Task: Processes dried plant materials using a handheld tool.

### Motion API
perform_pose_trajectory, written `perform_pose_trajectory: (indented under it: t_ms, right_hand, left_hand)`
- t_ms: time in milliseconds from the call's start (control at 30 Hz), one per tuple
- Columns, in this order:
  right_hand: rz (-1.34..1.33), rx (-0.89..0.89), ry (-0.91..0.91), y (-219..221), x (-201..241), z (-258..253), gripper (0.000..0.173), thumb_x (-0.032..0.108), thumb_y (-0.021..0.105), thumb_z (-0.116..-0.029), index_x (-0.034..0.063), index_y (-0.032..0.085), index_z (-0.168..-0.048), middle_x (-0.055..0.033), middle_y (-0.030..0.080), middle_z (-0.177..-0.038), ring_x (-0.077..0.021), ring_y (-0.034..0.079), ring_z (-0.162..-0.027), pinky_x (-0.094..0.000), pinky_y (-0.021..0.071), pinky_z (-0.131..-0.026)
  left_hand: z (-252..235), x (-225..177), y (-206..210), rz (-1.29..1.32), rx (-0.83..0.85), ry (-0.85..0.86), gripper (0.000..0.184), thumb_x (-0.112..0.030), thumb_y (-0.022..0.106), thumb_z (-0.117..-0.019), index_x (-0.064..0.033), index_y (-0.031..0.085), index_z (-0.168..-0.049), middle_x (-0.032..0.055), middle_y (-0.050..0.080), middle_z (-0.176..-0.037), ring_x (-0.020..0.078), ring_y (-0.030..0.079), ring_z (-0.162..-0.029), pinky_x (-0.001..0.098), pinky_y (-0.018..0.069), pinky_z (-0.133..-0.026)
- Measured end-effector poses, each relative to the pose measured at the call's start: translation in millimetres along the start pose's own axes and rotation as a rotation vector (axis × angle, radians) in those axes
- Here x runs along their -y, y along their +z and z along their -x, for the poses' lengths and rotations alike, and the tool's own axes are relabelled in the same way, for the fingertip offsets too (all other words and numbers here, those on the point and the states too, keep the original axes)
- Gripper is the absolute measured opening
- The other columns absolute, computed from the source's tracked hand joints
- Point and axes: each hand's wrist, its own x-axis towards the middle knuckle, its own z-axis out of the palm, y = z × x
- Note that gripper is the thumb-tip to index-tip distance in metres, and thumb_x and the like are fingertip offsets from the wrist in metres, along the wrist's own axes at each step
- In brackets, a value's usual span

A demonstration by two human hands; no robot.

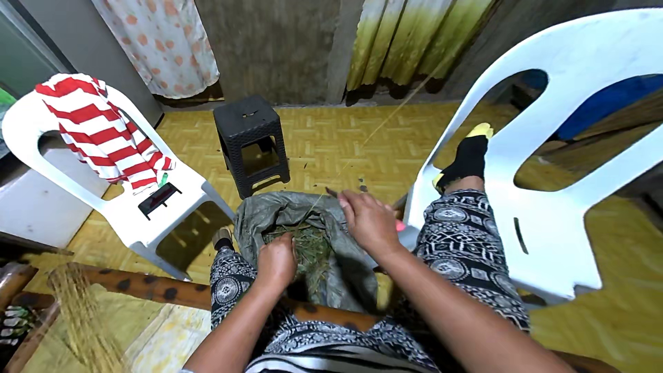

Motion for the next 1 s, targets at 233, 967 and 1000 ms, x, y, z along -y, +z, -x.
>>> perform_pose_trajectory:
  t_ms: [233, 967, 1000]
  right_hand:
    - [-0.157, 0.179, -0.172, 23.4, 32.0, 43.6, 0.043, 0.030, 0.042, -0.1107, 0.0072, 0.063, -0.140, -0.0205, 0.070, -0.125, -0.0395, 0.065, -0.118, -0.0590, 0.0464, -0.103]
    - [-0.025, -0.056, 0.020, 13.0, -9.4, -1.3, 0.040, 0.027, 0.046, -0.1105, 0.0038, 0.063, -0.138, -0.0276, 0.068, -0.121, -0.0482, 0.063, -0.116, -0.0665, 0.0434, -0.099]
    - [-0.051, -0.036, 0.015, 11.3, -7.2, 0.3, 0.040, 0.027, 0.046, -0.1105, 0.0036, 0.063, -0.138, -0.0275, 0.068, -0.121, -0.0479, 0.063, -0.117, -0.0664, 0.0436, -0.099]
  left_hand:
    - [-10.3, -11.8, -4.5, 0.031, -0.014, 0.007, 0.037, -0.021, 0.040, -0.1105, 0.0032, 0.065, -0.123, 0.0218, 0.070, -0.118, 0.0358, 0.067, -0.114, 0.0536, 0.0498, -0.100]
    - [-2.1, 4.4, -1.9, 0.073, 0.033, 0.002, 0.041, -0.024, 0.038, -0.1121, 0.0009, 0.064, -0.131, 0.0215, 0.069, -0.124, 0.0351, 0.067, -0.117, 0.0537, 0.0490, -0.103]
    - [-2.8, 4.6, -1.8, 0.088, 0.031, 0.002, 0.040, -0.024, 0.038, -0.1121, 0.0015, 0.064, -0.130, 0.0219, 0.069, -0.122, 0.0354, 0.067, -0.115, 0.0538, 0.0493, -0.102]
